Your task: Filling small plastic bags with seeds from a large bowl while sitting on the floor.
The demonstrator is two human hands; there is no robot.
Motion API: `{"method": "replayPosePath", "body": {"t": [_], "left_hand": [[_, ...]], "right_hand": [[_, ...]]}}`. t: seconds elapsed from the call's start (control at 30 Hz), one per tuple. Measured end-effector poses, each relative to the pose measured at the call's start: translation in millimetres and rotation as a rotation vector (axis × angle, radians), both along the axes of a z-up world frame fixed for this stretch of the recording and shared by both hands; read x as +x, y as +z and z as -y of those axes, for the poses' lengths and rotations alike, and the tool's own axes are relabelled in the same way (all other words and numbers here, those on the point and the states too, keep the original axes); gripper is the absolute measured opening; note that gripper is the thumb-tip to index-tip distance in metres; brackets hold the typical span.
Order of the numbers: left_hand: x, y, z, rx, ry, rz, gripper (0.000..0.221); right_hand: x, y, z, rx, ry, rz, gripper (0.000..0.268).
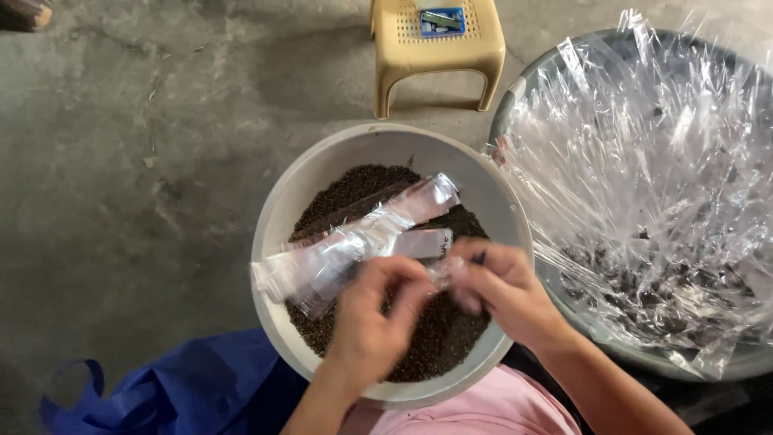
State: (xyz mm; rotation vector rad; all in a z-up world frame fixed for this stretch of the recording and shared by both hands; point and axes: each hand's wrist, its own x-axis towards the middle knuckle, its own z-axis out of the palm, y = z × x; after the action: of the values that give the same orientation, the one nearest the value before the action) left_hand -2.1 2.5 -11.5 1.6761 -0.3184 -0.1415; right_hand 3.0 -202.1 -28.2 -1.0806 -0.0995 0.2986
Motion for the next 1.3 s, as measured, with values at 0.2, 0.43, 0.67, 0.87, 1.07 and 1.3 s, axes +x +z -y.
{"method": "replayPosePath", "body": {"t": [0.2, 0.43, 0.67, 0.87, 1.07, 1.3], "left_hand": [[11, 6, 7, 0.266, -0.039, 0.075, 0.037], [46, 23, -15, -0.006, 0.168, 0.098, 0.01], [93, 23, 19, -0.06, 0.32, 0.32, 0.018], [107, -83, 85, 0.666, 0.3, 0.593, 0.008], [96, -54, 69, 0.545, 0.213, 0.533, 0.004], [59, 45, 28, 0.246, 0.149, 0.438, 0.004]], "right_hand": [[3, -4, -2, -0.628, -0.149, 0.173, 0.013], [-14, -13, -20, -0.706, -0.135, 0.43, 0.007], [-34, -84, 106, -1.009, -0.406, 0.526, 0.017], [-41, -74, 207, -1.501, -0.697, 0.004, 0.03], [-48, -48, 183, -1.219, -0.791, 0.072, 0.026], [10, -14, 43, -0.447, -0.214, 0.026, 0.044]]}}
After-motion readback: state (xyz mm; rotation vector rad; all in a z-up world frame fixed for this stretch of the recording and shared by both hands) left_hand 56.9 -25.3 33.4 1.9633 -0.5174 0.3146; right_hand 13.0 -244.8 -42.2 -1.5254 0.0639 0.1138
